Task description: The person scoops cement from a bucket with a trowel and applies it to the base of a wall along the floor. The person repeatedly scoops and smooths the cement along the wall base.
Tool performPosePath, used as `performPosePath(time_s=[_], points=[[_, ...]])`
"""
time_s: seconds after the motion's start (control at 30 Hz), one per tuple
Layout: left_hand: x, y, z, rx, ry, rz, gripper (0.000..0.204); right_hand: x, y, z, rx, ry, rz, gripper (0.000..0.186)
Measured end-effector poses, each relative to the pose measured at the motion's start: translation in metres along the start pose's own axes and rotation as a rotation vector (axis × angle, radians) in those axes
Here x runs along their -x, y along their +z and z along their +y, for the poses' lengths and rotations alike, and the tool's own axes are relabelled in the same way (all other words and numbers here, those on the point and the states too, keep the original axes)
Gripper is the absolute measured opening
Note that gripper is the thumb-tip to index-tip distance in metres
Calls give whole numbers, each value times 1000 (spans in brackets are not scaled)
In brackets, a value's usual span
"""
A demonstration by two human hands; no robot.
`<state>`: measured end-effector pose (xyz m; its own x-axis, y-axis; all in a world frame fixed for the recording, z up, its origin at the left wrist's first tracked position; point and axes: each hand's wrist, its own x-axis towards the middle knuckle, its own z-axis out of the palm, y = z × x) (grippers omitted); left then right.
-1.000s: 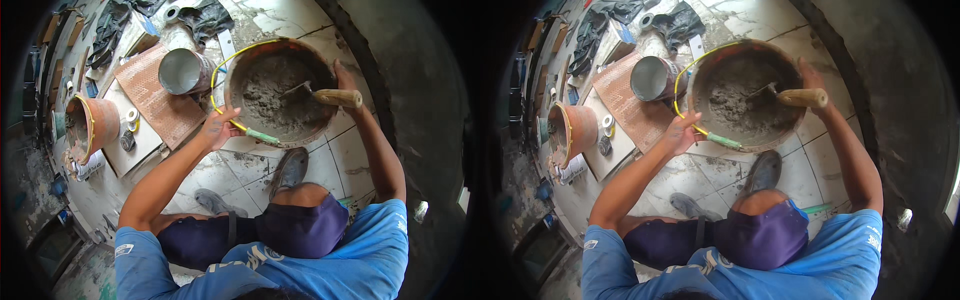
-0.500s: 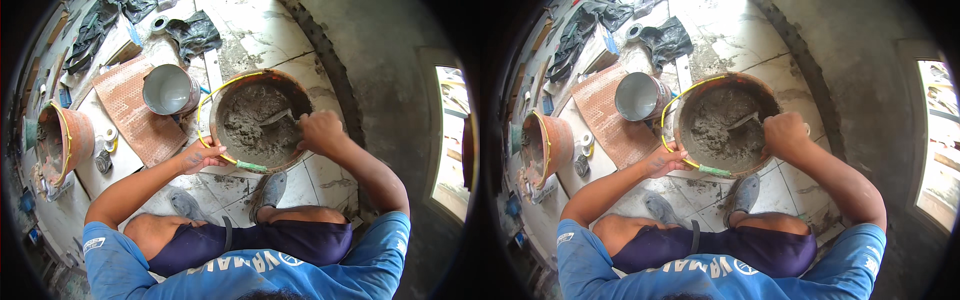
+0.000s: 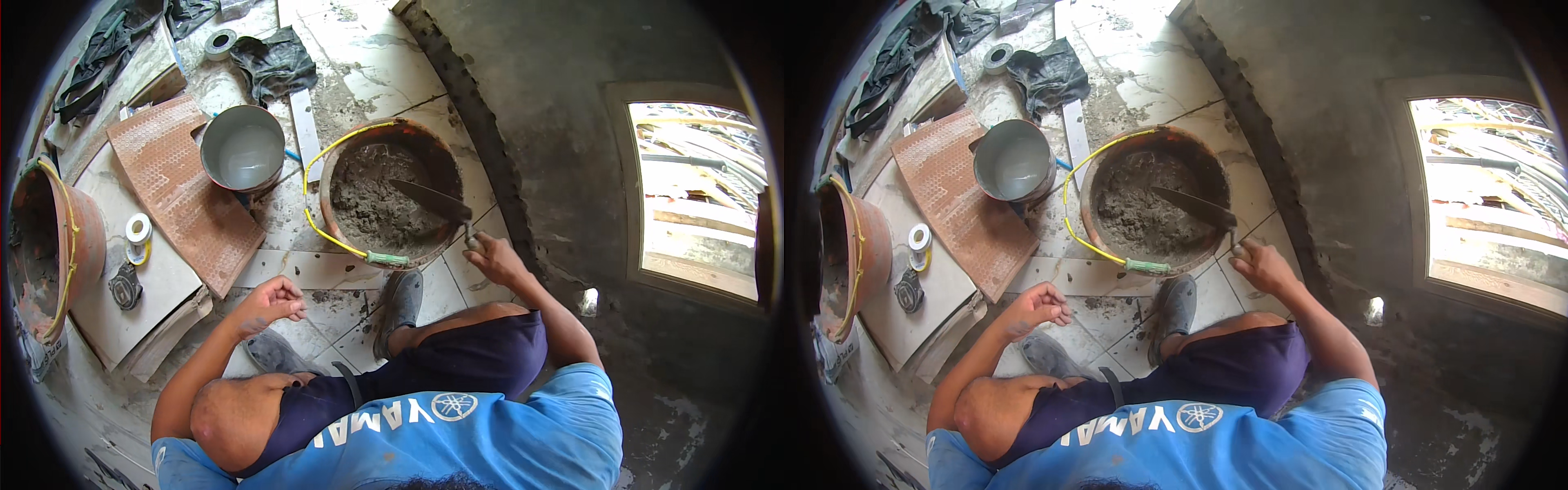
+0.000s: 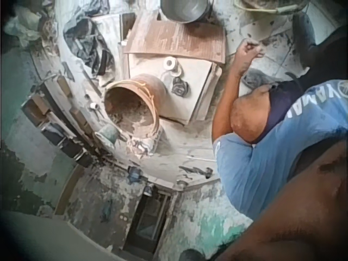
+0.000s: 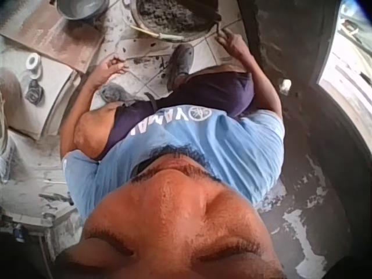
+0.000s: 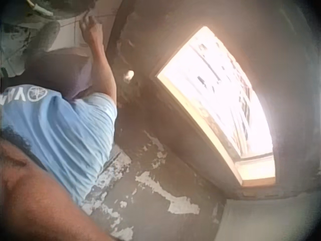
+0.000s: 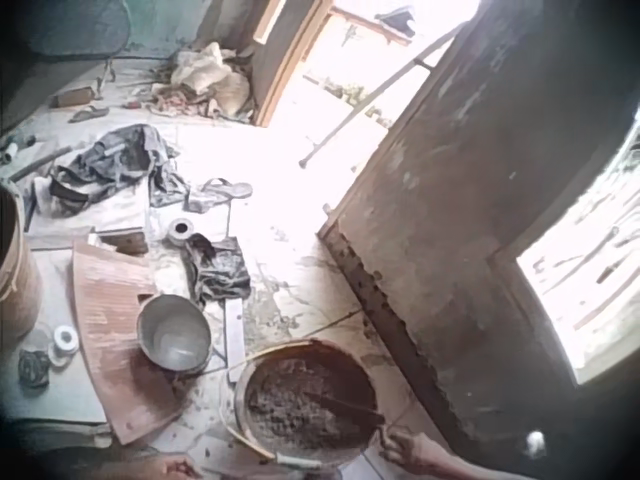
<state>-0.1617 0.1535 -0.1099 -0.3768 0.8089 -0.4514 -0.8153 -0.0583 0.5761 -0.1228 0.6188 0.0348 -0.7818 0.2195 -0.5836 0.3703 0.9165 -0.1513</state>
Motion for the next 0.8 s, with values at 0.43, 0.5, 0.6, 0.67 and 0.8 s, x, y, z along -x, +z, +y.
performPosePath(time_s=[0.43,0.5,0.6,0.67,0.8], points=[[-31,19,69,-274,100,381,36,-15,14,1,-155,-96,-8,42],[-62,29,92,-279,152,486,43,-16,-17,-16,-48,-169,43,38],[-105,35,112,-171,128,411,45,-23,-54,-28,352,-203,148,30],[-115,30,106,-95,120,342,43,-29,-77,-53,509,-132,77,28],[-121,45,95,-150,188,480,28,-49,-85,-68,580,-115,29,31]])
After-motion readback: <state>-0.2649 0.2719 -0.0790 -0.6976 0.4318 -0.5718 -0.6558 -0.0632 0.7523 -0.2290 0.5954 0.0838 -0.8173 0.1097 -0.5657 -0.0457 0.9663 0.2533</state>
